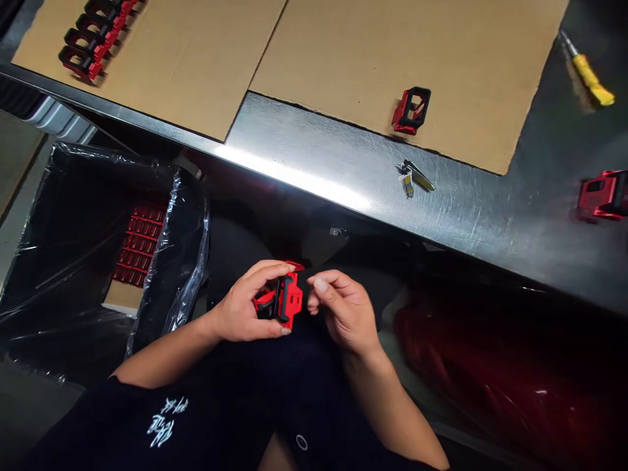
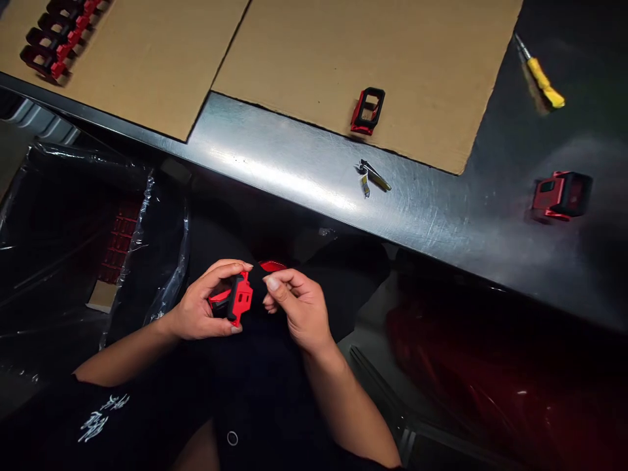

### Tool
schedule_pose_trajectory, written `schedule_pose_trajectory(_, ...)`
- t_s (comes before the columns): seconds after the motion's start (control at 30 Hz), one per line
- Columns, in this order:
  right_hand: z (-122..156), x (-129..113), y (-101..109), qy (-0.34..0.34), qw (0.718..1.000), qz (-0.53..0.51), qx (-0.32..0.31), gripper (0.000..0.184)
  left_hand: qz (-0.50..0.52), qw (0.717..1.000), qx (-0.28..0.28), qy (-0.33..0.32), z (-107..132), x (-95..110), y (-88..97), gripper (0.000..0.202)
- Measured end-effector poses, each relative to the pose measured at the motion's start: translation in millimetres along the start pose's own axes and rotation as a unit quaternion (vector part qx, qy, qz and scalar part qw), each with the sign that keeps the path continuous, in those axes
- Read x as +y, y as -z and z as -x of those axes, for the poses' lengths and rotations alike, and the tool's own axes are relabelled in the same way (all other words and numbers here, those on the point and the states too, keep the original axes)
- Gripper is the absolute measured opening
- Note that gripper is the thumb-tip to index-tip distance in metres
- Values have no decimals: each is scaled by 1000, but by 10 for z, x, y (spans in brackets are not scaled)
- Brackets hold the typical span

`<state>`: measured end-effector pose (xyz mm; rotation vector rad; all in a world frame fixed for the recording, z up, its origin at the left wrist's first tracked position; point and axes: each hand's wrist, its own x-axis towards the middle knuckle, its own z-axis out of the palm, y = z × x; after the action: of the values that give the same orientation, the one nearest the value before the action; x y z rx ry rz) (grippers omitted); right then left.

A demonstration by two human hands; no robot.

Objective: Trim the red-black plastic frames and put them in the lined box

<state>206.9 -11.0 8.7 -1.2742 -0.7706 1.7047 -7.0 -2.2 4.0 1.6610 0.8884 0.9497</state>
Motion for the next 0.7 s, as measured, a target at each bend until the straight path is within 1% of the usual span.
schedule_pose_trajectory(0.03,-35,-60,57,61,994,72,48,27,29,999,12,7,11,-11,4,85)
schedule_pose_trajectory(0.07,-87,-135,123,129,974,151,105,24,65,997,24,19,22,-20,4,85)
schedule_pose_trajectory(0.1,-156,-222,198,196,938,231,166,21,109,993,36,35,30,-25,1,84)
schedule_pose_trajectory(0.13,-242,-319,277,258,889,306,224,21,161,985,45,53,35,-28,-4,83)
schedule_pose_trajectory(0.17,-341,-421,358,297,839,367,271,22,215,973,52,71,36,-29,-12,82)
schedule_pose_trajectory(0.2,-447,-524,438,320,793,421,302,26,268,958,58,84,32,-27,-19,81)
schedule_pose_trajectory(0.23,-555,-621,513,324,758,465,322,32,314,943,62,93,22,-23,-27,81)
schedule_pose_trajectory(0.27,-659,-710,581,313,732,498,344,42,353,929,64,96,9,-17,-34,80)
schedule_pose_trajectory(0.3,-752,-787,639,290,714,522,364,53,386,915,63,98,-6,-9,-39,80)
schedule_pose_trajectory(0.33,-831,-848,685,261,702,539,385,63,413,903,59,100,-22,-1,-43,79)
schedule_pose_trajectory(0.37,-894,-894,721,232,697,549,399,67,437,892,56,104,-35,6,-45,78)
schedule_pose_trajectory(0.4,-943,-923,749,208,698,554,403,66,456,882,55,109,-46,10,-47,76)
schedule_pose_trajectory(0.47,-1005,-942,791,188,704,555,400,52,480,868,57,116,-53,4,-48,75)
schedule_pose_trajectory(0.53,-1038,-923,834,207,699,554,402,38,487,863,57,119,-42,-21,-52,77)
schedule_pose_trajectory(0.6,-1038,-887,883,254,680,545,420,27,490,863,46,117,-21,-50,-60,80)
schedule_pose_trajectory(0.63,-1016,-867,903,279,680,531,421,23,489,864,39,117,-11,-62,-63,81)
schedule_pose_trajectory(0.67,-972,-846,915,300,693,509,412,20,483,867,34,116,-1,-70,-64,81)
schedule_pose_trajectory(0.7,-902,-823,913,316,716,482,395,19,470,875,31,114,6,-74,-60,81)
